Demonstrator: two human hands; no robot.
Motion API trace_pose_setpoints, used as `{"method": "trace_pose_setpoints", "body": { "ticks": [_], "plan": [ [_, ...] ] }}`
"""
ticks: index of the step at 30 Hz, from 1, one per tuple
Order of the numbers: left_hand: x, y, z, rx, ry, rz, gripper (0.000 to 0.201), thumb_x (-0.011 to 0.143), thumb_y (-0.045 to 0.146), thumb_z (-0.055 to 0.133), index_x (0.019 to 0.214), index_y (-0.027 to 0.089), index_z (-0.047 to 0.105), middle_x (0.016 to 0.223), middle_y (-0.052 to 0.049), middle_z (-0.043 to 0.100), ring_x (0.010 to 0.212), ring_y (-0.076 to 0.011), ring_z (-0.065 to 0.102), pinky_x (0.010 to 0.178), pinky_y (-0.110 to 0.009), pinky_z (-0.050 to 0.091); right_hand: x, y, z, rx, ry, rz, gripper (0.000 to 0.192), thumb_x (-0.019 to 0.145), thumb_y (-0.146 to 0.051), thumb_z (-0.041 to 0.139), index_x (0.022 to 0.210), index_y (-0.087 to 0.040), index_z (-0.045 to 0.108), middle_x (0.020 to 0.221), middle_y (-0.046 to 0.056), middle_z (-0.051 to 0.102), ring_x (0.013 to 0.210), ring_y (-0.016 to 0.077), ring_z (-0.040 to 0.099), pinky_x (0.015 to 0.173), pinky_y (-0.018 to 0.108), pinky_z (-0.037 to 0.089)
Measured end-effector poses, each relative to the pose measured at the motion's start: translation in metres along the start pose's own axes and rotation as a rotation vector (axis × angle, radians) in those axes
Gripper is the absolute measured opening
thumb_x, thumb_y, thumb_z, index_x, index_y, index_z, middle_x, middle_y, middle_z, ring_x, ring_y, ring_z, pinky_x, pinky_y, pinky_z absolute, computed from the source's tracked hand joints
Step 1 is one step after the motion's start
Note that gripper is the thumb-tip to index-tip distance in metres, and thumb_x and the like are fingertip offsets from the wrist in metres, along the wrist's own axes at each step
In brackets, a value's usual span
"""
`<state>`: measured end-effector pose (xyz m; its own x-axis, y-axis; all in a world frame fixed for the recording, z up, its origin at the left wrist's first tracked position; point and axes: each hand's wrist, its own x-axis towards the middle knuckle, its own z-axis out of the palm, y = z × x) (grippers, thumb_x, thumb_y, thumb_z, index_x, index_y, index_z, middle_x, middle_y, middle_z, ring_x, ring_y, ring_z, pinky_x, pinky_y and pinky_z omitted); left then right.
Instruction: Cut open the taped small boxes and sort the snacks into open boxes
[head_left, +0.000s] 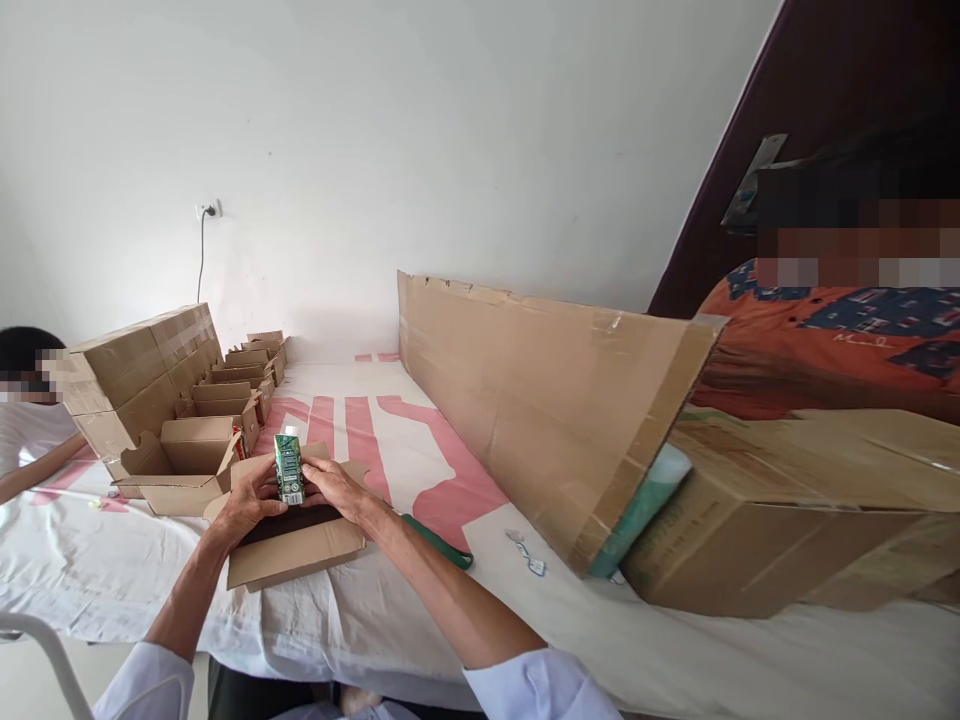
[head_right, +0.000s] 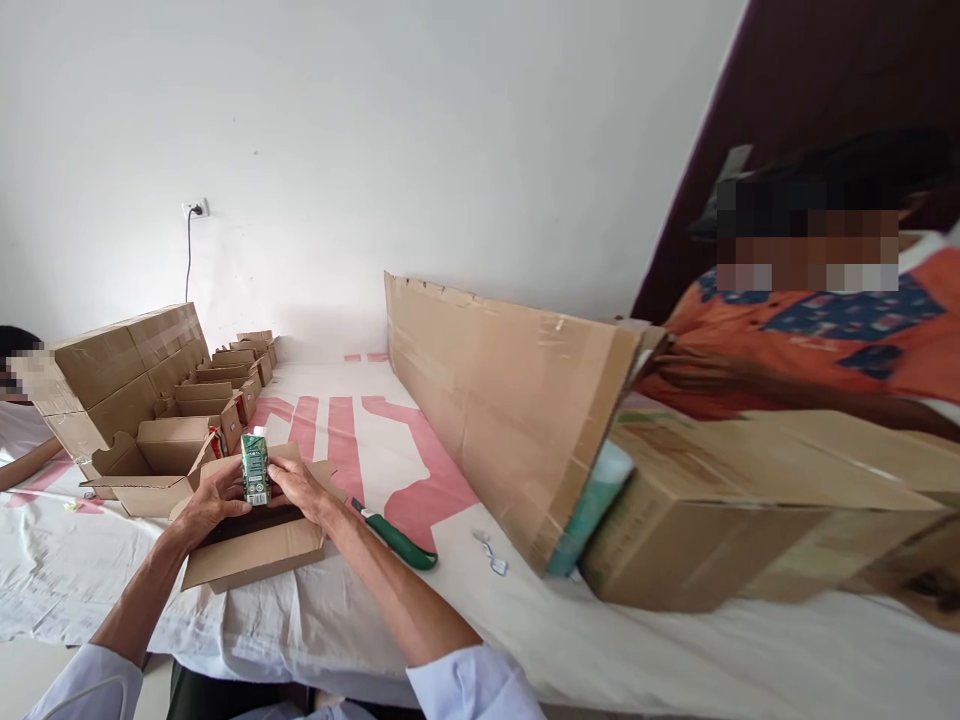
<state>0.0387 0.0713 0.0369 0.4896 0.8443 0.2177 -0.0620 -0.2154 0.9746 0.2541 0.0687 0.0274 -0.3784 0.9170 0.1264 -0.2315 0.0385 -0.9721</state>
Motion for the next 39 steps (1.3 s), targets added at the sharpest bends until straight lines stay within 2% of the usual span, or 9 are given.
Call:
{"method": "trace_pose_setpoints", "body": {
  "ticks": [7, 10, 16, 23, 27, 32, 34, 37, 39],
  "plan": [
    [0.003, 0.005, -0.005, 0.013, 0.079, -0.048, 0.092, 0.064, 0.016, 0.095, 0.150, 0.029, 0.065, 0.145, -0.010, 0.070, 0.122, -0.0376, 0.071, 0.106, -0.052, 0.055, 0.002, -0.007, 0.000, -0.001, -0.054, -0.053, 0.041, 0.100, -0.044, 0.065, 0.136, -0.025, 0.072, 0.128, 0.008, 0.076, 0.104, 0.0218, 0.074, 0.079, 0.033, 0.063],
    [0.007, 0.012, -0.007, 0.035, 0.098, -0.041, 0.093, 0.064, 0.017, 0.095, 0.151, 0.027, 0.064, 0.146, -0.011, 0.068, 0.119, -0.0361, 0.072, 0.104, -0.051, 0.056, 0.006, -0.007, -0.002, 0.021, -0.065, -0.099, 0.047, 0.096, -0.048, 0.071, 0.137, -0.027, 0.070, 0.135, 0.008, 0.073, 0.109, 0.0231, 0.073, 0.081, 0.034, 0.064],
    [0.010, 0.020, -0.003, 0.038, 0.060, 0.012, 0.093, 0.067, 0.017, 0.094, 0.154, 0.026, 0.062, 0.151, -0.014, 0.064, 0.119, -0.0335, 0.071, 0.099, -0.045, 0.060, 0.010, -0.005, -0.005, 0.048, -0.055, -0.135, 0.060, 0.088, -0.055, 0.080, 0.140, -0.027, 0.068, 0.133, 0.008, 0.074, 0.111, 0.0242, 0.073, 0.086, 0.036, 0.063],
    [0.001, 0.012, 0.007, 0.073, 0.079, 0.025, 0.091, 0.074, 0.028, 0.093, 0.158, 0.027, 0.057, 0.152, -0.014, 0.064, 0.129, -0.0377, 0.067, 0.105, -0.049, 0.057, -0.002, -0.004, 0.000, 0.111, -0.072, -0.117, 0.062, 0.083, -0.061, 0.083, 0.131, -0.023, 0.071, 0.131, 0.008, 0.074, 0.109, 0.0257, 0.072, 0.086, 0.037, 0.061],
    [-0.030, 0.016, 0.011, 0.336, 0.085, 0.022, 0.077, 0.084, 0.038, 0.088, 0.155, 0.030, 0.060, 0.153, -0.012, 0.064, 0.133, -0.0392, 0.064, 0.105, -0.049, 0.055, -0.012, -0.006, -0.004, 0.168, -0.016, -0.132, 0.054, 0.084, -0.060, 0.082, 0.122, -0.023, 0.073, 0.125, 0.008, 0.076, 0.106, 0.0259, 0.073, 0.085, 0.038, 0.060],
    [-0.079, 0.007, 0.012, 0.718, 0.035, 0.005, 0.072, 0.070, 0.036, 0.098, 0.138, 0.033, 0.074, 0.134, -0.011, 0.076, 0.124, -0.0429, 0.066, 0.107, -0.049, 0.048, -0.023, -0.029, -0.028, 0.227, 0.072, -0.189, 0.054, 0.082, -0.061, 0.084, 0.119, -0.024, 0.071, 0.119, 0.008, 0.078, 0.105, 0.0281, 0.073, 0.083, 0.041, 0.061],
    [-0.089, 0.009, 0.019, 0.862, 0.012, 0.007, 0.056, 0.074, 0.030, 0.094, 0.127, 0.030, 0.076, 0.123, -0.011, 0.078, 0.113, -0.0394, 0.069, 0.102, -0.046, 0.048, -0.025, -0.040, -0.041, 0.239, 0.120, -0.229, 0.054, 0.081, -0.061, 0.086, 0.118, -0.026, 0.071, 0.117, 0.008, 0.078, 0.102, 0.0272, 0.073, 0.082, 0.041, 0.061],
    [-0.097, 0.024, 0.032, 1.182, -0.091, -0.103, 0.020, 0.086, 0.021, 0.080, 0.103, 0.024, 0.070, 0.103, -0.007, 0.076, 0.096, -0.0319, 0.070, 0.093, -0.043, 0.047, -0.029, -0.047, -0.061, 0.242, 0.201, -0.300, 0.050, 0.081, -0.061, 0.086, 0.116, -0.028, 0.072, 0.114, 0.006, 0.078, 0.099, 0.0253, 0.072, 0.081, 0.039, 0.061],
    [-0.102, 0.037, 0.040, 1.332, -0.174, -0.176, 0.013, 0.089, 0.016, 0.074, 0.092, 0.023, 0.063, 0.097, -0.005, 0.074, 0.093, -0.0291, 0.068, 0.089, -0.041, 0.046, -0.032, -0.045, -0.072, 0.235, 0.237, -0.315, 0.047, 0.083, -0.059, 0.086, 0.116, -0.029, 0.073, 0.114, 0.004, 0.078, 0.097, 0.0240, 0.071, 0.081, 0.038, 0.060]
  ]
}}
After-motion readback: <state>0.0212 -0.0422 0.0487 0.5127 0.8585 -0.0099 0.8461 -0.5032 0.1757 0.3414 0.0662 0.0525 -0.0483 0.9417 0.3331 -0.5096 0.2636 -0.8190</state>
